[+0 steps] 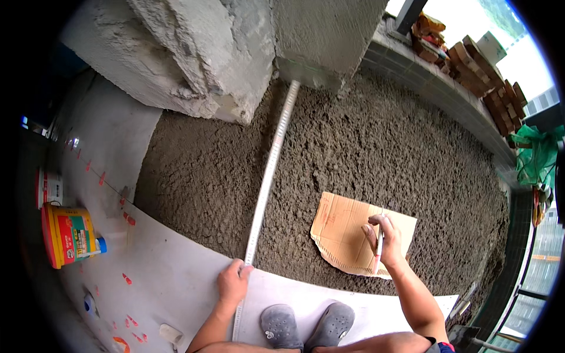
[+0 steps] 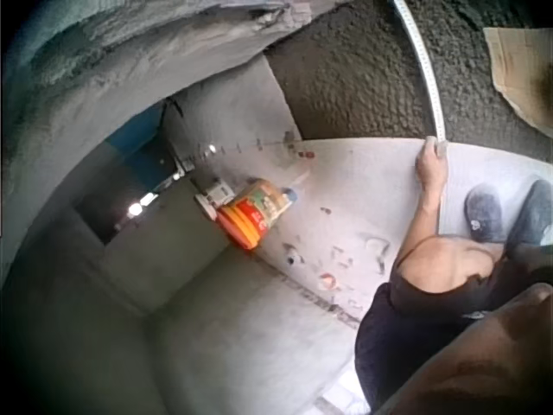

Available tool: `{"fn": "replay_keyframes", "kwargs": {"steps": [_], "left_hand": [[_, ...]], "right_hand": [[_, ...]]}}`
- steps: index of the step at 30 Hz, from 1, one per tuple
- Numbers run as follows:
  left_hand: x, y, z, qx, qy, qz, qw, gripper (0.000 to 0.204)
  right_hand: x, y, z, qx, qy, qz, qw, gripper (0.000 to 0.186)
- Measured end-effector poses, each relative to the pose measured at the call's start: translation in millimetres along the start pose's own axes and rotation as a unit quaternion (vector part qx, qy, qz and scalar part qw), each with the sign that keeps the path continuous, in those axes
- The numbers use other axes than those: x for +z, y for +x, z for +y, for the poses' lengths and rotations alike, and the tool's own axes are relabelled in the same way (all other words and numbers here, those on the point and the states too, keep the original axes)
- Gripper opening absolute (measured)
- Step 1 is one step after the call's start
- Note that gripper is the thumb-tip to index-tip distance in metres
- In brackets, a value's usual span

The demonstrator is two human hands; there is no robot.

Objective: The person uses a measuring tape to measure dimensions of a floor area near a wall and a column, then marks measurements on a piece of cardboard with a pen.

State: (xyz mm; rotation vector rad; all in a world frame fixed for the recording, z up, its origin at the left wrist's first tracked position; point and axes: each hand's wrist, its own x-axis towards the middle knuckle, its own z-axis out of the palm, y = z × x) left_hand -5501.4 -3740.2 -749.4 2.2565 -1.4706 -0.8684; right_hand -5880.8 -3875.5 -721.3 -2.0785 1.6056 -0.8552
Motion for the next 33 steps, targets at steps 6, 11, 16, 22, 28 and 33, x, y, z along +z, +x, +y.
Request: {"fn": "replay_keyframes", "kwargs": {"steps": [6, 11, 16, 22, 28, 33], "left_hand": [[-9, 42, -37, -0.034, 0.016, 0.021, 0.999, 0.024], [-34, 52, -29, -0.06, 0.039, 0.028, 0.997, 0.026], [-30, 54, -32, -0.038, 0.051, 0.053, 0.997, 0.027], [-27, 54, -32, -0.044, 0.048, 0.057, 0.996, 0.028], [-19, 49, -42, -0.061, 0.024, 0.06, 0.996, 0.028], [-26, 52, -36, -0.03, 0.015, 0.076, 0.997, 0.025]], "right_hand": [[19, -9, -5, 0.028, 0.04, -0.049, 0.998, 0.02], [9, -5, -4, 0.047, 0.053, -0.01, 0.997, 0.019], [10, -4, 3, 0.055, 0.049, -0.005, 0.997, 0.02], [8, -3, 4, 0.056, 0.046, -0.005, 0.997, 0.02], [17, -13, 4, 0.087, 0.076, -0.034, 0.993, 0.015], [13, -15, -11, 0.041, 0.069, -0.058, 0.995, 0.017]]}}
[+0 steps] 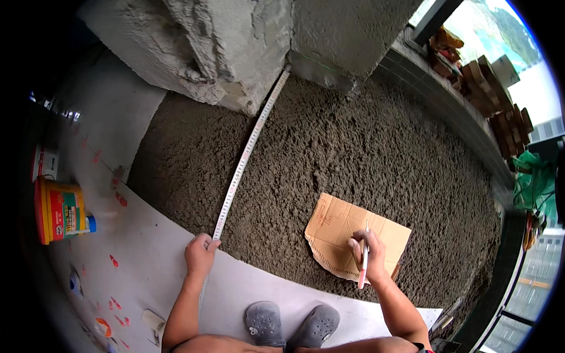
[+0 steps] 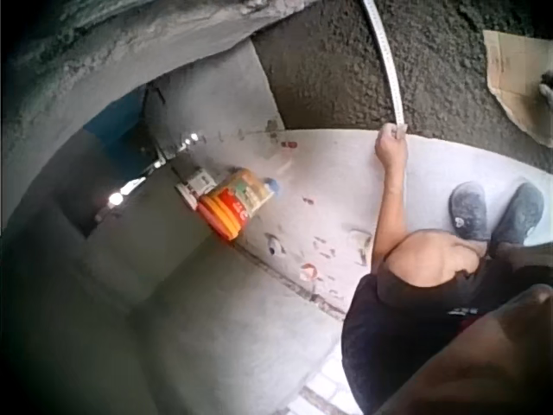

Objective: The person uses a measuring tape to measure dimensions of a floor area near a wall and a column, then marks measurements on a piece of cardboard with a pen.

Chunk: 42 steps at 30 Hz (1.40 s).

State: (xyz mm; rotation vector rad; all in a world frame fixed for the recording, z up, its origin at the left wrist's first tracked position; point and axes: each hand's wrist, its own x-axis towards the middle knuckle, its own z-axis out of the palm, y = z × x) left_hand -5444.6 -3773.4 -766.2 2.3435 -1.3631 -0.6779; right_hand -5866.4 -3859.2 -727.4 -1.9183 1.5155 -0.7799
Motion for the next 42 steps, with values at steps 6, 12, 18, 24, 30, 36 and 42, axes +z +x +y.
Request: {"fn": "replay_keyframes", "kwargs": {"steps": [6, 12, 18, 24, 30, 36, 42], "left_hand": [[-3, -3, -7, -0.003, -0.022, 0.014, 1.0, 0.026], [-10, -2, 5, -0.036, -0.075, 0.04, 0.996, 0.025], [-15, -13, -6, -0.052, -0.014, -0.012, 0.998, 0.032], [-27, -19, -7, -0.048, 0.068, -0.083, 0.993, 0.04], [-34, -3, -16, -0.034, 0.012, -0.161, 0.986, 0.042], [-40, 2, -18, -0.063, 0.006, -0.191, 0.98, 0.04], [-39, -2, -17, -0.077, 0.003, -0.197, 0.977, 0.039]], "right_hand": [[10, 4, -15, -0.001, 0.014, -0.009, 1.0, 0.017], [8, -11, -7, -0.012, 0.006, -0.004, 1.0, 0.017], [20, -32, -21, -0.029, 0.035, -0.051, 0.998, 0.016], [33, -55, -50, -0.084, 0.093, -0.149, 0.981, 0.019], [49, -86, -56, -0.08, 0.165, -0.222, 0.958, 0.019], [52, -92, -57, -0.065, 0.155, -0.238, 0.957, 0.016], [51, -77, -63, -0.056, 0.132, -0.238, 0.961, 0.015]]}}
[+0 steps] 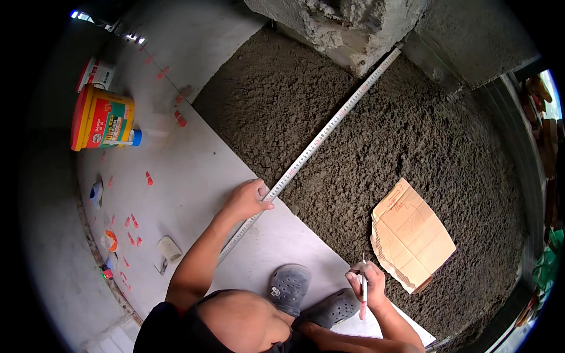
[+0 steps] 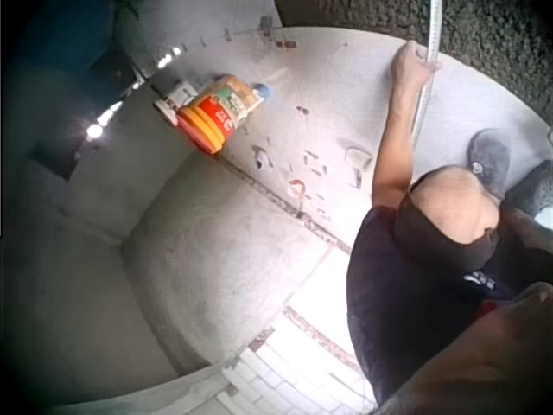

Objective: The person uses a measuring tape to measure dimensions of a floor area near a wall and a column, then marks measurements on a piece of cardboard with a pen.

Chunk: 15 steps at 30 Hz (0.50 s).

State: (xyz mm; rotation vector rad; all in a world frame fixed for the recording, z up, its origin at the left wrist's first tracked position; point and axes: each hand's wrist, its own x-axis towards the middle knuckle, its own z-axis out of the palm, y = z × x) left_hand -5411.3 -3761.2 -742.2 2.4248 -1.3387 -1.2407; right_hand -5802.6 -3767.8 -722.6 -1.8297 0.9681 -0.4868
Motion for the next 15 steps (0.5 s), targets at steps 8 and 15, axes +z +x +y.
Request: {"fn": "replay_keyframes", "kwargs": {"steps": [8, 15], "left_hand": [[14, 5, -4, 0.076, 0.028, 0.09, 0.993, 0.038], [23, 3, -13, 0.066, 0.003, 0.11, 0.992, 0.033]], "right_hand": [[-5, -5, 3, 0.021, 0.002, 0.016, 1.0, 0.014], [-5, -5, 0, 0.015, 0.006, 0.005, 1.0, 0.015]]}}
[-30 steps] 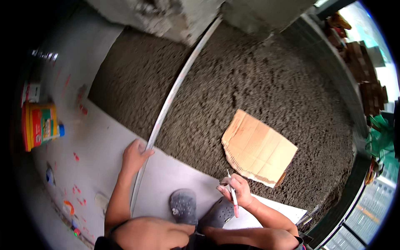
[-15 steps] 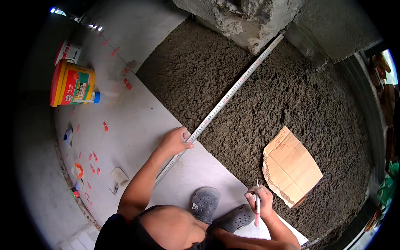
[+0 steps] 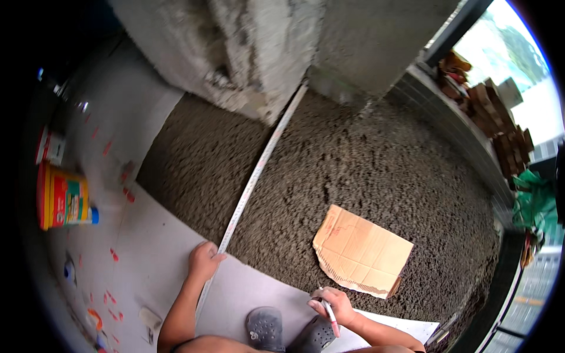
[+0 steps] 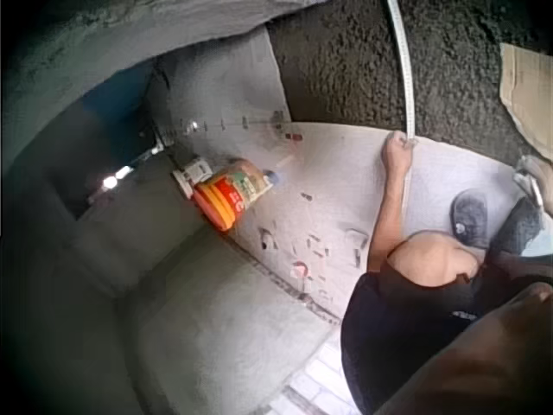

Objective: The person uses a measuring tape to measure dimensions of a floor area near a wall and a column, then marks measurements on a piece of cardboard with a pen.

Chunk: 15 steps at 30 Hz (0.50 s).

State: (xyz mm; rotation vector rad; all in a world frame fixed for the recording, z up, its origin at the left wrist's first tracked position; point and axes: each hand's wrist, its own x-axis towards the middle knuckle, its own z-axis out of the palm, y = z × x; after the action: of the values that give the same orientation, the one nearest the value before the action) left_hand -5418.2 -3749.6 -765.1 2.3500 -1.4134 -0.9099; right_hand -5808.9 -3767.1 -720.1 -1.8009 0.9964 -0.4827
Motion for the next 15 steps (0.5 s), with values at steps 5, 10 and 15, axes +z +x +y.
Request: {"fn": "replay_keyframes", "kwargs": {"steps": [5, 10, 15], "left_hand": [[1, -2, 15, -0.028, -0.012, -0.012, 0.999, 0.028], [8, -34, 36, -0.061, -0.055, -0.074, 0.994, 0.024], [27, -52, 57, -0.058, -0.094, -0.126, 0.986, 0.025]], "right_hand": [[-3, -5, 7, 0.033, 0.04, -0.005, 0.999, 0.012], [-4, -4, 2, 0.071, 0.057, -0.011, 0.996, 0.017], [4, -8, 8, 0.041, 0.025, 0.023, 0.999, 0.018]]}}
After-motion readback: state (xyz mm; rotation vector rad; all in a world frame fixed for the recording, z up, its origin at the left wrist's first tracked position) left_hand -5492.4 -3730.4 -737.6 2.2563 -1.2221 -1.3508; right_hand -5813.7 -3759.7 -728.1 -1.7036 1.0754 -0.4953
